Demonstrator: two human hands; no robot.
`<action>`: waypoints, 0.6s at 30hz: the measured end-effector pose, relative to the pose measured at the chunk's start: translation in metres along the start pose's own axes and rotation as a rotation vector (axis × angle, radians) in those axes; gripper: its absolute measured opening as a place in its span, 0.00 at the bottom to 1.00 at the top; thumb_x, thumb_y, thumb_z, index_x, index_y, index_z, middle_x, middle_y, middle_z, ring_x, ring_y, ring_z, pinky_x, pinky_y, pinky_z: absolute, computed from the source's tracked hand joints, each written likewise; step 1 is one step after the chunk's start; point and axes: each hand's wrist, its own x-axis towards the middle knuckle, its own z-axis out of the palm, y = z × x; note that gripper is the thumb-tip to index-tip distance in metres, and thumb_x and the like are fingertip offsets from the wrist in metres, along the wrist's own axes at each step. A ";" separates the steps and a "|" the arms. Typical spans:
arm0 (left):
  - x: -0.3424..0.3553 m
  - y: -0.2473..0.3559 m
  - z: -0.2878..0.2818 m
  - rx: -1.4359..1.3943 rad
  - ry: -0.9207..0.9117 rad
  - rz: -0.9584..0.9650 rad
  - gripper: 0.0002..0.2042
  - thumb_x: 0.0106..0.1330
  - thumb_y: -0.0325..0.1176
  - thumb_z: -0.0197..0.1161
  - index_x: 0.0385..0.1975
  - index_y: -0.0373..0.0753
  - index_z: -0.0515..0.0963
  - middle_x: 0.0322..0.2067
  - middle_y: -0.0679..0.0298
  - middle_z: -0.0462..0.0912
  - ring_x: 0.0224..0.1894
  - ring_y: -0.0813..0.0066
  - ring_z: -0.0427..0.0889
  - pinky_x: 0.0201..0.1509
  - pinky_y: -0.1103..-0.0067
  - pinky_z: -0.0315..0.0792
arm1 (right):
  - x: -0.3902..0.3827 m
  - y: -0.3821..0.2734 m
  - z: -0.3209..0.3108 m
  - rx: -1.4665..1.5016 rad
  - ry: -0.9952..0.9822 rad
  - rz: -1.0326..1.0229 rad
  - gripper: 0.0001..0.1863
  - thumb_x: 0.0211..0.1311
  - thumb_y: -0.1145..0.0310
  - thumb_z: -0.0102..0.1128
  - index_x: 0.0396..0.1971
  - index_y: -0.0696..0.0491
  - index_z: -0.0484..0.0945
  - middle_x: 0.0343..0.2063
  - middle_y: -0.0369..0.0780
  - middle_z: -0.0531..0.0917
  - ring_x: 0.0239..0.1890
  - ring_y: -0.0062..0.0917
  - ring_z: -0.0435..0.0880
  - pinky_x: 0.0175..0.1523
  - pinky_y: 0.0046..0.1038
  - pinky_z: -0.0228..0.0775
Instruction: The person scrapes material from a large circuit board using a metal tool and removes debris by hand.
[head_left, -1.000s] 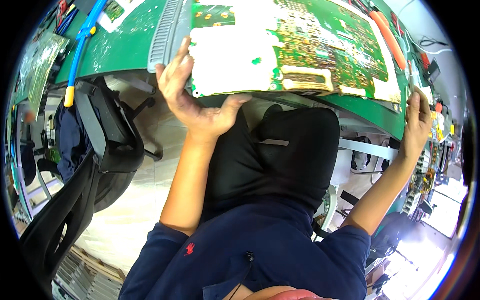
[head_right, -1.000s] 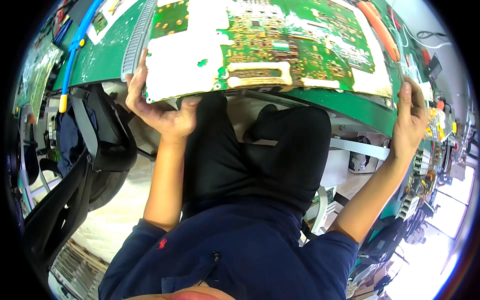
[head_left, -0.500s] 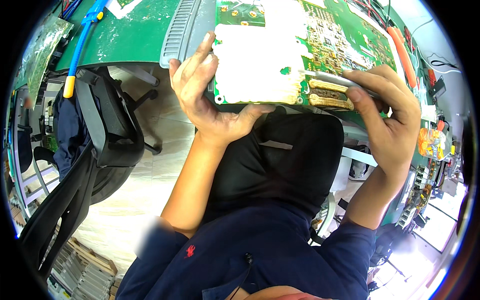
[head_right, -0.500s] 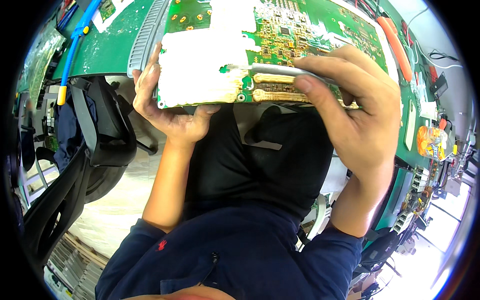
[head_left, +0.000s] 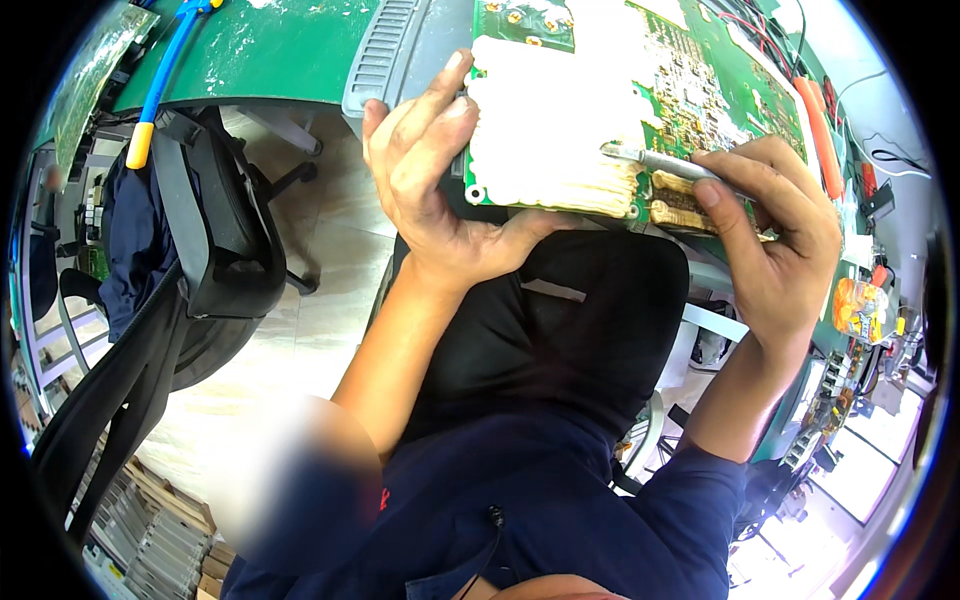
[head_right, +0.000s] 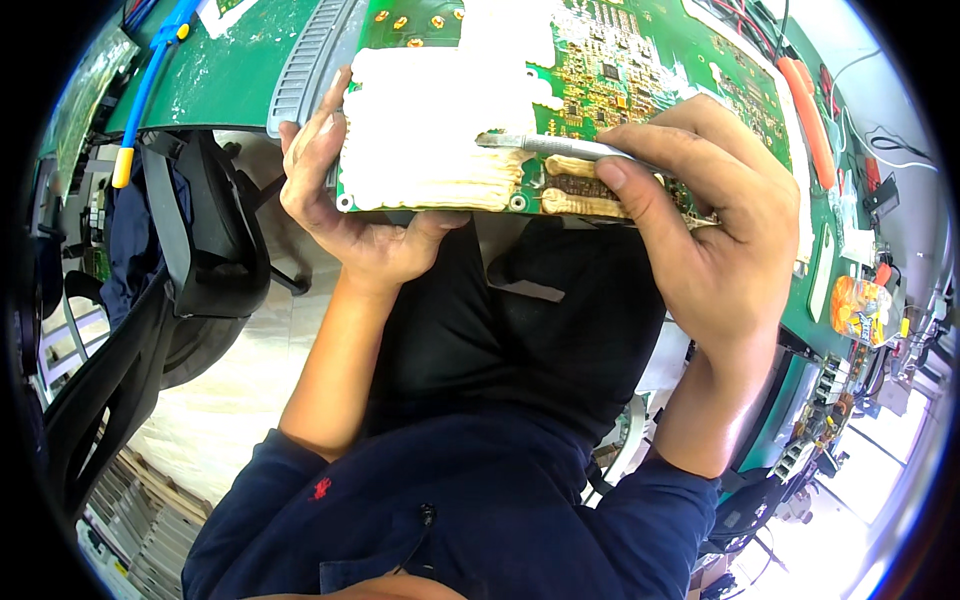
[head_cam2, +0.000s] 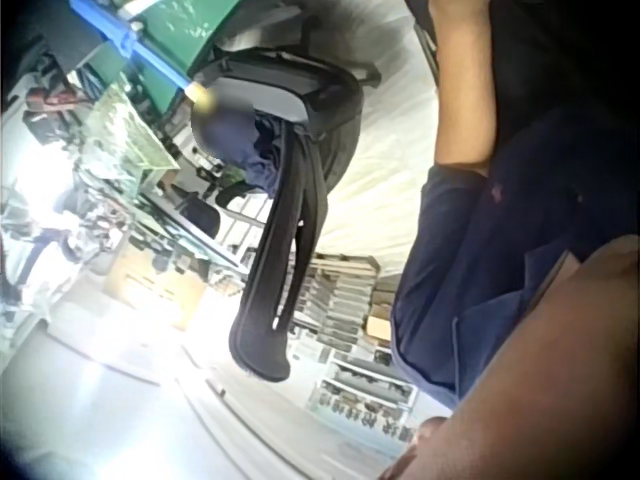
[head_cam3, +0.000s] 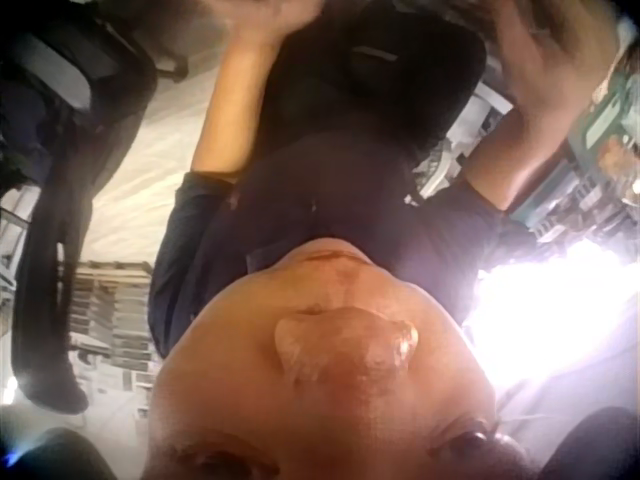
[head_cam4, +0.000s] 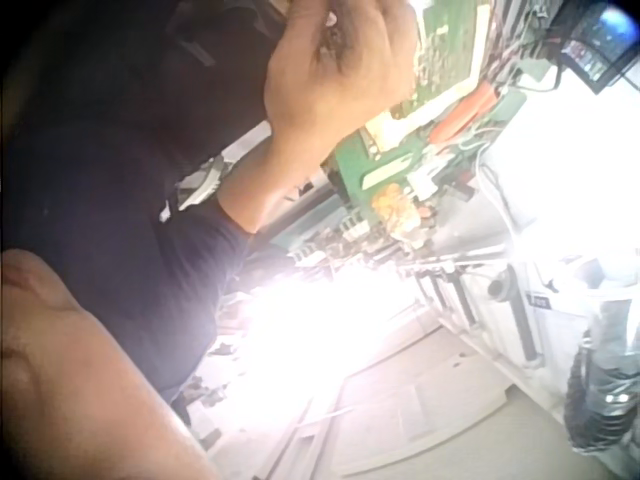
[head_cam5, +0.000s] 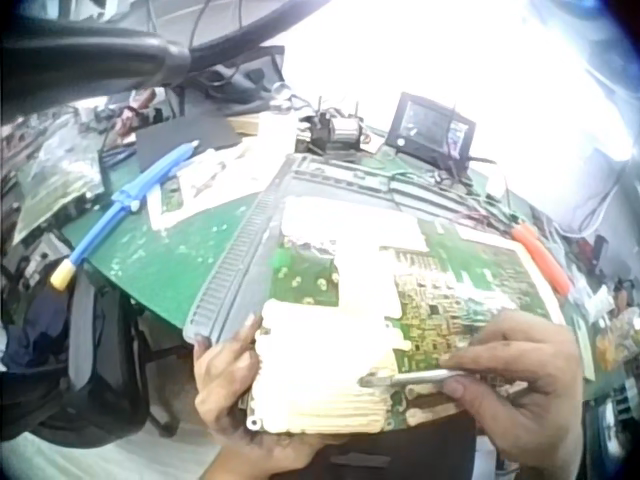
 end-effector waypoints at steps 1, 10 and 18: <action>0.000 0.001 0.000 0.000 -0.001 -0.001 0.45 0.54 0.66 0.71 0.60 0.40 0.58 0.58 0.44 0.74 0.64 0.50 0.75 0.76 0.60 0.45 | -0.001 0.002 0.002 0.014 0.010 -0.007 0.08 0.52 0.81 0.71 0.34 0.60 0.86 0.28 0.39 0.83 0.29 0.24 0.80 0.34 0.22 0.69; 0.002 0.002 -0.001 0.012 -0.009 -0.005 0.45 0.53 0.65 0.72 0.60 0.39 0.58 0.58 0.46 0.74 0.64 0.49 0.75 0.76 0.59 0.46 | -0.005 0.008 0.007 0.048 0.050 0.059 0.08 0.54 0.79 0.71 0.35 0.59 0.87 0.28 0.37 0.83 0.27 0.18 0.76 0.30 0.19 0.63; 0.002 0.002 0.000 -0.010 0.006 -0.004 0.47 0.51 0.65 0.74 0.60 0.39 0.58 0.56 0.53 0.74 0.63 0.48 0.76 0.75 0.59 0.48 | -0.009 0.007 0.000 -0.023 0.052 0.093 0.08 0.54 0.77 0.72 0.35 0.57 0.87 0.26 0.35 0.82 0.23 0.14 0.71 0.26 0.18 0.57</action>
